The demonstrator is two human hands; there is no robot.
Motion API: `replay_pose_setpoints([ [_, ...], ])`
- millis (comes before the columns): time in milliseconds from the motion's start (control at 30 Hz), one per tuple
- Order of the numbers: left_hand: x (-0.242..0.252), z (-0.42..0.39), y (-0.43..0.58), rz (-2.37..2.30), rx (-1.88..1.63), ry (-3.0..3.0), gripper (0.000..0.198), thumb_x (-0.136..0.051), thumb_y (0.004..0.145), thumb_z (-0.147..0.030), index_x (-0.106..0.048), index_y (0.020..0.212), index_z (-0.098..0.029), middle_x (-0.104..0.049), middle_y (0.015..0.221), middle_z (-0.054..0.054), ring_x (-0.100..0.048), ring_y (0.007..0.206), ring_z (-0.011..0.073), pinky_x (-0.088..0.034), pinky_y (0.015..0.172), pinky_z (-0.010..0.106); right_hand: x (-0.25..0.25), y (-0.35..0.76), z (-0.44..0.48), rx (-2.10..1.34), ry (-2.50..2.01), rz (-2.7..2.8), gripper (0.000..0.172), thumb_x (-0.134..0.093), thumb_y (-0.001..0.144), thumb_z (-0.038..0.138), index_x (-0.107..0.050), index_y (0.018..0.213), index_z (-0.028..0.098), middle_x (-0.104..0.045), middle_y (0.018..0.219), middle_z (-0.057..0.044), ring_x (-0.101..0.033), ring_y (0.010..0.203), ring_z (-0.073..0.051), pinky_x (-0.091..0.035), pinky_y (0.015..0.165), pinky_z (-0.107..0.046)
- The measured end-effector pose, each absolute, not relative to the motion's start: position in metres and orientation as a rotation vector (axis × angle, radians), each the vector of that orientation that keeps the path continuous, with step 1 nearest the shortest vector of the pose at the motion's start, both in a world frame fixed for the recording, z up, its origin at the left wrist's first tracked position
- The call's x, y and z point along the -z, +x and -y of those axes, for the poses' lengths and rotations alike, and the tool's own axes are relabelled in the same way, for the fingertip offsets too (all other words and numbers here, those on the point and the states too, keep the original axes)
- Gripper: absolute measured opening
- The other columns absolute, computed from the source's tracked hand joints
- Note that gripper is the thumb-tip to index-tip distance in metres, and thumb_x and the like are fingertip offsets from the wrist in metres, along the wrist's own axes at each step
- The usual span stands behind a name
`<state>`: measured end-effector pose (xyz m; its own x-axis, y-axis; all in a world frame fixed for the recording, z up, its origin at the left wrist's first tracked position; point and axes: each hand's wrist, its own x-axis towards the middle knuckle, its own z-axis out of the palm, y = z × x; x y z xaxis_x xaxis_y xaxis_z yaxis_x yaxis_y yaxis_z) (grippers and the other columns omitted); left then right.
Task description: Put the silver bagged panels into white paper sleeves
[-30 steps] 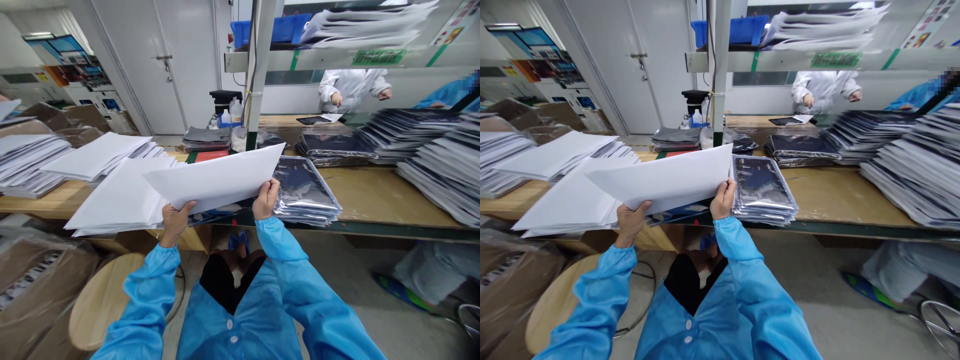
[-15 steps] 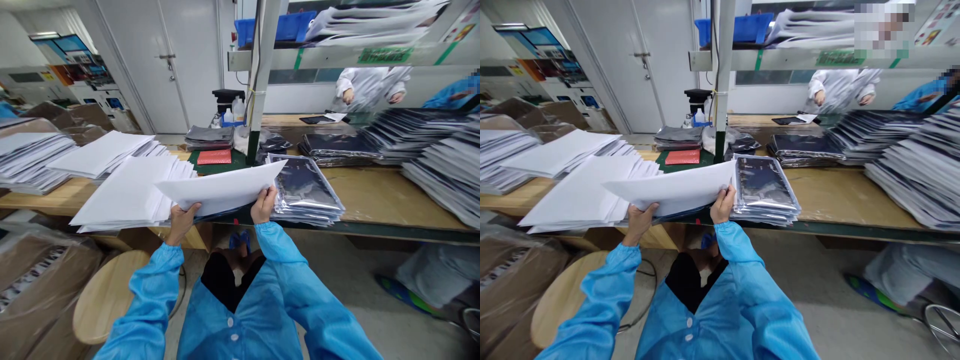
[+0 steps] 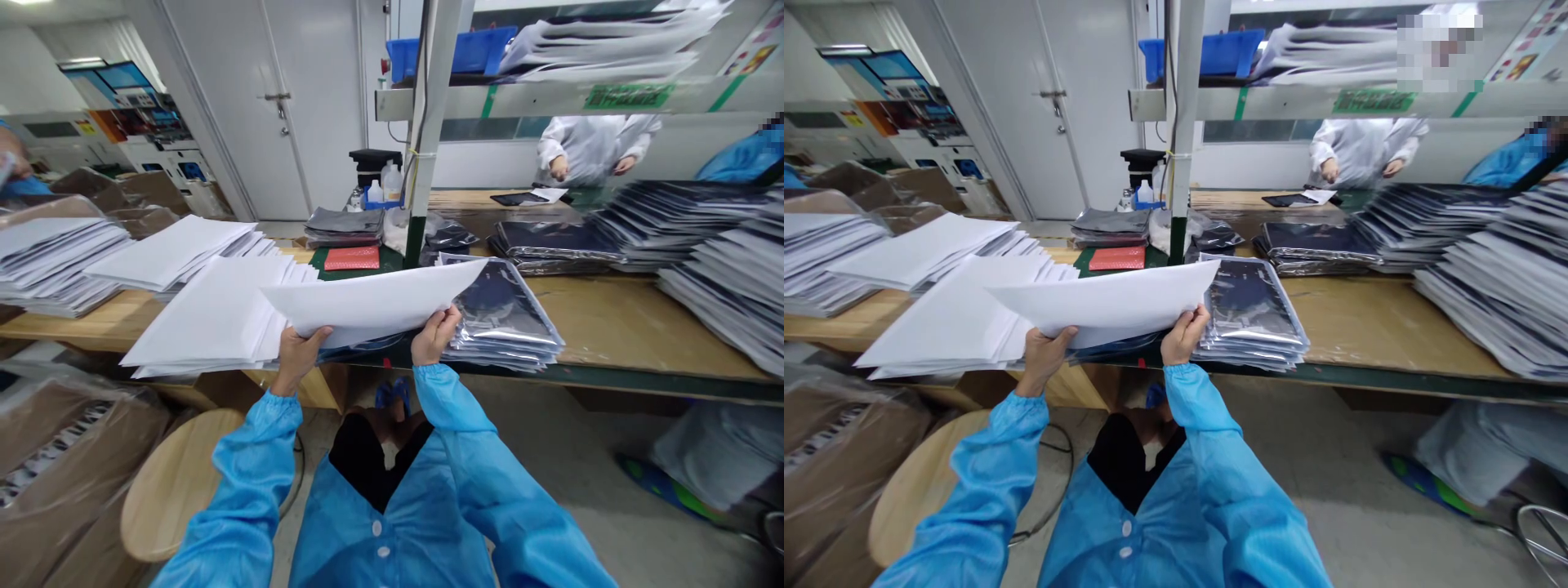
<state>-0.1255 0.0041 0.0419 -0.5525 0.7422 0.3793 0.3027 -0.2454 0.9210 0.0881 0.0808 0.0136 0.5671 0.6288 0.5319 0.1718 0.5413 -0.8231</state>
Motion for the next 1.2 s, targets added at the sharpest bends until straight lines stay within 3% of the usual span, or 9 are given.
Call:
replay_pose_setpoints([
  [167, -0.042, -0.005, -0.124, -1.678, -1.878, 1.287, 0.033, -0.076, 0.054, -0.046, -0.074, 0.063, -0.014, -0.074, 0.070, 0.006, -0.066, 0.067, 0.0237, -0.056, 0.062, 0.033, -0.009, 0.086, -0.080, -0.371, -1.013, 0.956, 0.030, -0.034, 0.098, 0.047, -0.047, 0.103, 0.021, -0.055, 0.094, -0.007, -0.053, 0.087, -0.023, -0.045, 0.084, -0.041],
  [300, -0.048, -0.006, -0.126, -1.677, -1.896, 1.302, 0.031, -0.077, 0.055, -0.044, -0.074, 0.063, -0.013, -0.074, 0.069, 0.007, -0.066, 0.068, 0.0236, -0.056, 0.063, 0.033, -0.021, 0.090, -0.081, -0.359, -0.973, 0.914, 0.030, -0.033, 0.098, 0.048, -0.047, 0.104, 0.022, -0.054, 0.097, -0.006, -0.053, 0.092, -0.023, -0.044, 0.087, -0.040],
  [567, -0.053, -0.008, -0.125, -1.656, -1.910, 1.273, 0.030, -0.078, 0.052, -0.040, -0.074, 0.064, -0.014, -0.074, 0.069, 0.007, -0.066, 0.066, 0.0227, -0.057, 0.063, 0.033, -0.020, 0.092, -0.085, -0.321, -1.006, 0.900, 0.019, -0.035, 0.097, 0.038, -0.046, 0.099, 0.023, -0.054, 0.094, -0.006, -0.054, 0.089, -0.022, -0.045, 0.087, -0.041],
  [967, -0.062, -0.009, -0.126, -1.632, -1.929, 1.350, 0.027, -0.080, 0.052, -0.039, -0.074, 0.062, -0.014, -0.073, 0.067, 0.006, -0.066, 0.065, 0.0212, -0.057, 0.061, 0.031, -0.028, 0.091, -0.085, -0.331, -1.035, 0.824, 0.021, -0.035, 0.098, 0.040, -0.047, 0.096, 0.023, -0.052, 0.090, -0.004, -0.053, 0.089, -0.022, -0.044, 0.089, -0.041],
  [1200, -0.061, -0.012, -0.129, -1.672, -1.841, 1.387, 0.026, -0.082, 0.051, -0.039, -0.072, 0.060, -0.016, -0.074, 0.068, 0.005, -0.066, 0.066, 0.0212, -0.057, 0.062, 0.032, -0.019, 0.089, -0.087, -0.372, -0.981, 0.855, 0.015, -0.034, 0.096, 0.032, -0.042, 0.105, 0.023, -0.052, 0.101, -0.009, -0.054, 0.098, -0.024, -0.044, 0.093, -0.044],
])
